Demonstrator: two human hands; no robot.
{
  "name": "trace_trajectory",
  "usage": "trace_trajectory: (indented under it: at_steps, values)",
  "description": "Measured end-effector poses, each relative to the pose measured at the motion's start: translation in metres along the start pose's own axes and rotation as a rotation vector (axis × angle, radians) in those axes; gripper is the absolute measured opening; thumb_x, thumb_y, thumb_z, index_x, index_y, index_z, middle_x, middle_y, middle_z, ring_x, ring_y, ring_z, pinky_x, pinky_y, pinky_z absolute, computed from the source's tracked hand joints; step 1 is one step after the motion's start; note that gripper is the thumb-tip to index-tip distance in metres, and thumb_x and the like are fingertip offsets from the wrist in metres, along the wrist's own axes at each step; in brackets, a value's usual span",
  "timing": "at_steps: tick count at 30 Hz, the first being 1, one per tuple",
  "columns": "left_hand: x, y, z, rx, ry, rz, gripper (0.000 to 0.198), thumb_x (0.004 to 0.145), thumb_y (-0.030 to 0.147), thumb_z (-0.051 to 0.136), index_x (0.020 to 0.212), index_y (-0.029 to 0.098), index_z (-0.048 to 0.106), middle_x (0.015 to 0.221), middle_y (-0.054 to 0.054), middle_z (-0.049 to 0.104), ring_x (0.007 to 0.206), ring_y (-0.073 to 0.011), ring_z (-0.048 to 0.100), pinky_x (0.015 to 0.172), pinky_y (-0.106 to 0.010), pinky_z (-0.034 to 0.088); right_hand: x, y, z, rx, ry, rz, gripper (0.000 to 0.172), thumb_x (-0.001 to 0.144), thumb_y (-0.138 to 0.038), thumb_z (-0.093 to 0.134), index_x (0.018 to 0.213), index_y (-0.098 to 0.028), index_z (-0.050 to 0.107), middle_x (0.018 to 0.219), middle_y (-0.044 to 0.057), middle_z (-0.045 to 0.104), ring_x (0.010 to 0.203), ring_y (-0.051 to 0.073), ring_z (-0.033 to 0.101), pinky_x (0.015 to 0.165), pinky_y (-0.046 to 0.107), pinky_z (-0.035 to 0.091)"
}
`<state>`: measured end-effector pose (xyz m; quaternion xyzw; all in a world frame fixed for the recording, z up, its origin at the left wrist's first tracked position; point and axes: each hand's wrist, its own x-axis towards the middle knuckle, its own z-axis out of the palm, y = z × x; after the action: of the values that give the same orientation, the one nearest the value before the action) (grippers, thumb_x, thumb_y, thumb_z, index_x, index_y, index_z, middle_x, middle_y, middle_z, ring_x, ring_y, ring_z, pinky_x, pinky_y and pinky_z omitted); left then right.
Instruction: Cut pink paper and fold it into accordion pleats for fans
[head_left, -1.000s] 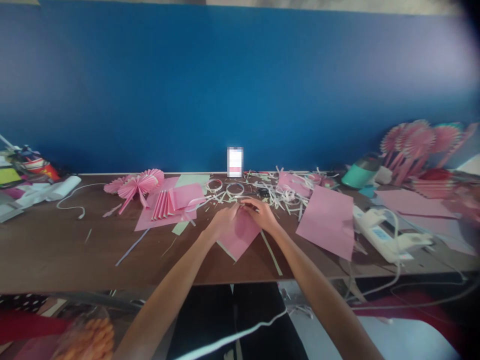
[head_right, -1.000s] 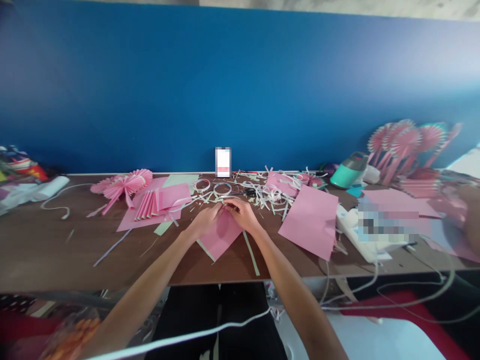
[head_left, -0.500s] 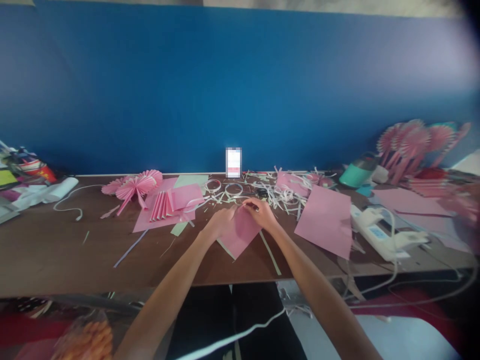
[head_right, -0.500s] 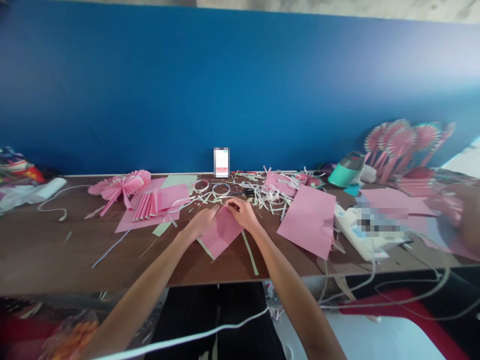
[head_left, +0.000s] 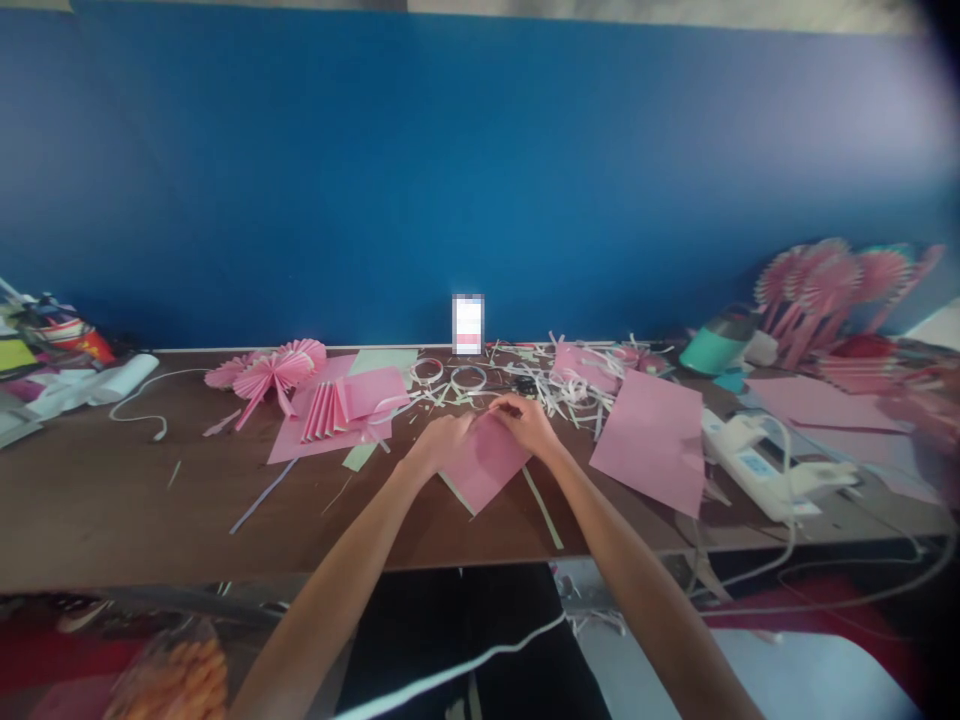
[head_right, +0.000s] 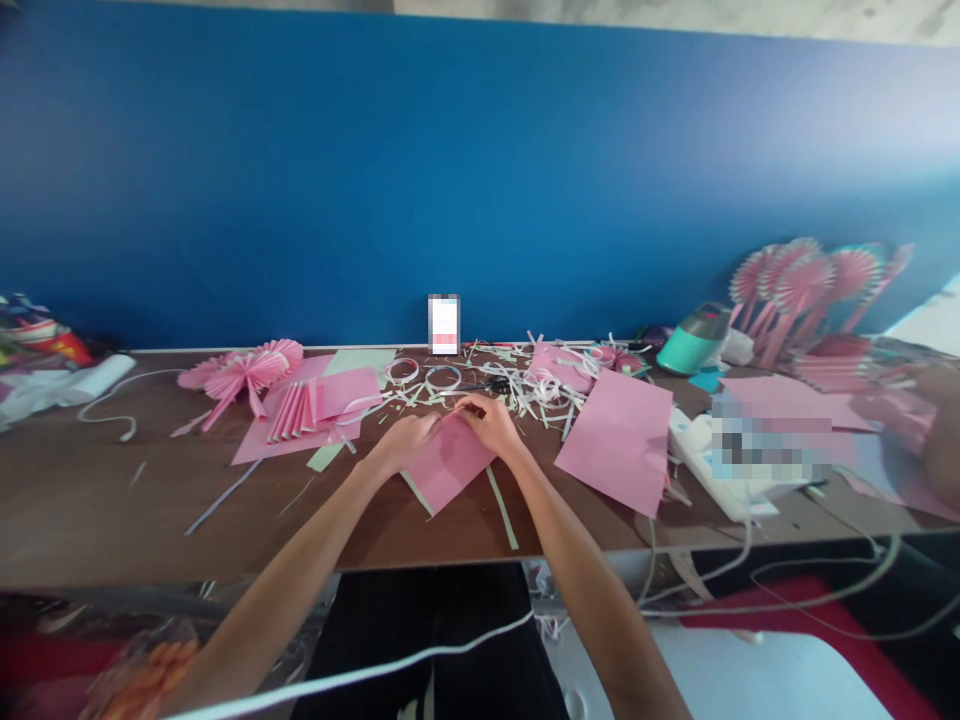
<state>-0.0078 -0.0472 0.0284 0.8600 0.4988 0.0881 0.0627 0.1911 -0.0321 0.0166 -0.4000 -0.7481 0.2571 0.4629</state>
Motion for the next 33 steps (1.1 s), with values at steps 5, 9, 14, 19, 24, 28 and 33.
trace_trajectory:
  at_steps: [5, 9, 14, 19, 24, 28, 33]
  values:
    - [-0.002, -0.001, -0.003, -0.022, 0.039, 0.007, 0.042, 0.095, 0.042, 0.022, 0.101, 0.019, 0.056, 0.084, -0.009, 0.067, 0.081, -0.0243, 0.064, 0.068, -0.028, 0.042, 0.002, -0.002, -0.005, 0.033, 0.010, 0.020, 0.021, 0.084, -0.034, 0.052, 0.088, -0.020, 0.067, 0.092, 0.004, 0.068, 0.087, 0.019, 0.061, 0.078, 0.030, 0.044]
    - [-0.003, 0.000, -0.006, -0.023, 0.075, 0.021, 0.039, 0.095, 0.040, 0.023, 0.099, 0.022, 0.057, 0.082, -0.007, 0.067, 0.079, -0.0234, 0.063, 0.066, -0.027, 0.040, 0.001, -0.004, -0.006, 0.066, 0.016, 0.028, 0.019, 0.083, -0.033, 0.053, 0.087, -0.020, 0.067, 0.091, 0.004, 0.068, 0.087, 0.019, 0.061, 0.081, 0.031, 0.044]
    - [-0.005, 0.002, -0.008, 0.003, 0.053, -0.010, 0.041, 0.095, 0.041, 0.022, 0.100, 0.022, 0.057, 0.081, -0.007, 0.067, 0.078, -0.0231, 0.063, 0.068, -0.028, 0.039, 0.000, -0.002, -0.004, 0.078, 0.018, 0.039, 0.019, 0.082, -0.032, 0.054, 0.086, -0.020, 0.067, 0.089, 0.004, 0.068, 0.087, 0.020, 0.061, 0.079, 0.031, 0.045]
    - [-0.004, 0.006, -0.008, 0.042, 0.085, -0.001, 0.041, 0.095, 0.044, 0.022, 0.109, 0.021, 0.053, 0.087, -0.008, 0.067, 0.080, -0.0232, 0.063, 0.068, -0.029, 0.040, 0.000, -0.001, 0.000, 0.089, 0.020, -0.008, 0.019, 0.083, -0.030, 0.052, 0.088, -0.019, 0.067, 0.090, 0.005, 0.068, 0.087, 0.019, 0.062, 0.080, 0.031, 0.045]
    - [-0.004, 0.010, -0.010, 0.019, 0.115, 0.007, 0.037, 0.095, 0.038, 0.024, 0.100, 0.022, 0.057, 0.092, -0.007, 0.067, 0.082, -0.0214, 0.063, 0.068, -0.027, 0.040, -0.001, -0.007, 0.001, 0.038, -0.009, -0.013, 0.022, 0.085, -0.033, 0.050, 0.092, -0.020, 0.066, 0.095, 0.005, 0.068, 0.090, 0.019, 0.061, 0.079, 0.031, 0.045]
    - [-0.005, 0.009, -0.013, -0.003, 0.123, -0.023, 0.035, 0.094, 0.037, 0.028, 0.091, 0.022, 0.060, 0.086, -0.006, 0.067, 0.079, -0.0198, 0.062, 0.066, -0.026, 0.038, -0.002, -0.012, 0.001, -0.008, -0.065, -0.022, 0.026, 0.085, -0.036, 0.052, 0.100, -0.021, 0.064, 0.102, 0.006, 0.066, 0.088, 0.019, 0.060, 0.076, 0.030, 0.045]
    - [-0.004, 0.006, -0.011, 0.032, 0.096, 0.011, 0.035, 0.093, 0.039, 0.032, 0.086, 0.021, 0.062, 0.081, -0.006, 0.067, 0.076, -0.0197, 0.062, 0.064, -0.025, 0.037, -0.002, -0.008, 0.003, -0.047, -0.063, -0.017, 0.023, 0.084, -0.035, 0.051, 0.088, -0.019, 0.067, 0.087, 0.005, 0.068, 0.077, 0.017, 0.061, 0.069, 0.027, 0.044]
